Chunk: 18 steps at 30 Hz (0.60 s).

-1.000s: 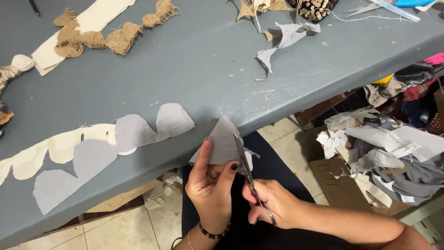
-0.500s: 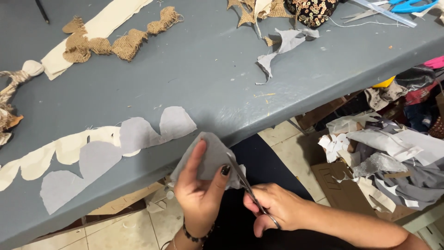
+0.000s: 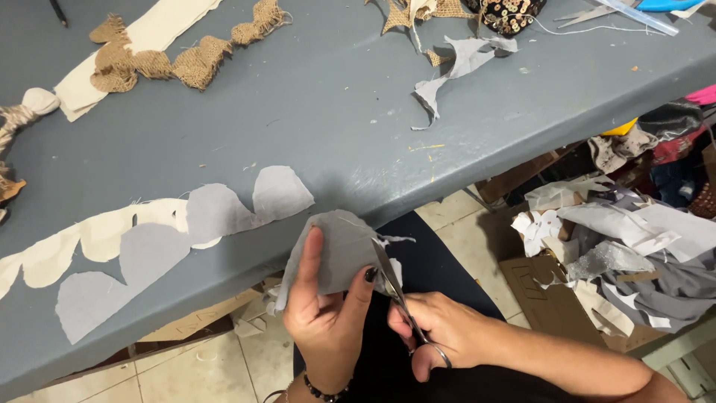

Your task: Cutting scalloped shapes out of a strip of grey fabric using scissors

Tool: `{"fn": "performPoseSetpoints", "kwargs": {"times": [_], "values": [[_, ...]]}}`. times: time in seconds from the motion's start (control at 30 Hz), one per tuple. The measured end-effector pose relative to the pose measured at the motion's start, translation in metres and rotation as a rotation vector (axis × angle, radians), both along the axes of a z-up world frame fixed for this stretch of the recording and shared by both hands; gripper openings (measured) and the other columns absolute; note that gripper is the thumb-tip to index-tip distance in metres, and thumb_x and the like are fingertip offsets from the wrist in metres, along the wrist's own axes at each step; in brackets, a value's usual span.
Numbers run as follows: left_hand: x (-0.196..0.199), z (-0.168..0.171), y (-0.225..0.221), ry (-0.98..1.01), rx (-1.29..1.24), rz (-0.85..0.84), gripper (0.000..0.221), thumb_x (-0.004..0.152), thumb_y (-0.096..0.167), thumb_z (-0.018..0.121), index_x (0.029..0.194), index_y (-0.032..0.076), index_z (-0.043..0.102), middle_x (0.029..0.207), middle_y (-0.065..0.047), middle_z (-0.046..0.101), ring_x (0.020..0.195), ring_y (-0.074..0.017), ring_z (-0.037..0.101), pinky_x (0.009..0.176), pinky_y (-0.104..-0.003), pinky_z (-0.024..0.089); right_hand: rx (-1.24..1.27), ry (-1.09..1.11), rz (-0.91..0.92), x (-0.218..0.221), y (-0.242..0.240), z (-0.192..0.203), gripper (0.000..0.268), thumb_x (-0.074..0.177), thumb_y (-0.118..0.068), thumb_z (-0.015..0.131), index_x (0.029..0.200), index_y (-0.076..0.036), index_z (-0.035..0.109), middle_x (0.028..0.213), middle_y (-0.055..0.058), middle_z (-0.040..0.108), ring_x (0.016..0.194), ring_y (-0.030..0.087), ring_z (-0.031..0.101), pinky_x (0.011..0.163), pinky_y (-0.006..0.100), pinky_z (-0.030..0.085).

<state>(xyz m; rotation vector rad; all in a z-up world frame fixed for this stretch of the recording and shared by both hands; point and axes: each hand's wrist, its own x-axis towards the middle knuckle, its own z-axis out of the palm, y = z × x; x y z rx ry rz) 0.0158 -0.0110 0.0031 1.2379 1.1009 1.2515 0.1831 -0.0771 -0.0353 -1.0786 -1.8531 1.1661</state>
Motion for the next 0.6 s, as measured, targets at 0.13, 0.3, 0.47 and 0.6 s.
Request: {"fn": "performPoseSetpoints", "kwargs": {"times": [0.13,0.3,0.47,0.6], "values": [[0.004,-0.01,0.0,-0.029,0.028,0.035,0.073,0.079,0.005,0.083,0.147,0.003,0.056,0.1,0.003,0.075,0.051,0.0,0.04,0.037,-0.017,0.036,-0.002,-0.031,-0.029,0.001,-0.001,-0.011,0.062,0.089,-0.077,0.051,0.088,-0.015,0.046,0.08,0.001,0.056,0.064,0.021,0.052,0.058,0.036,0.044],[0.006,-0.016,-0.001,-0.054,0.038,0.098,0.072,0.078,0.002,0.085,0.145,0.005,0.059,0.1,0.001,0.075,0.073,0.0001,0.056,0.064,-0.016,0.054,0.033,-0.022,-0.035,-0.001,-0.002,-0.011,0.057,0.09,-0.07,0.056,0.088,-0.014,0.045,0.078,0.002,0.052,0.062,0.021,0.047,0.057,0.036,0.04],[0.009,-0.016,0.001,-0.055,0.055,0.125,0.072,0.078,0.001,0.085,0.145,0.006,0.059,0.101,0.001,0.074,0.077,-0.0002,0.055,0.07,-0.016,0.053,-0.001,-0.025,-0.058,-0.001,-0.003,-0.014,0.049,0.089,-0.054,0.074,0.086,-0.015,0.044,0.075,0.001,0.051,0.06,0.021,0.044,0.054,0.035,0.037],[0.01,-0.013,0.002,-0.091,0.03,0.116,0.071,0.079,-0.004,0.081,0.146,0.004,0.057,0.097,-0.004,0.076,0.081,-0.0021,0.062,0.078,-0.017,0.057,0.057,-0.006,-0.052,-0.002,-0.004,-0.019,0.048,0.094,-0.055,0.067,0.086,-0.015,0.043,0.074,0.0,0.05,0.06,0.02,0.044,0.054,0.035,0.039]]}}
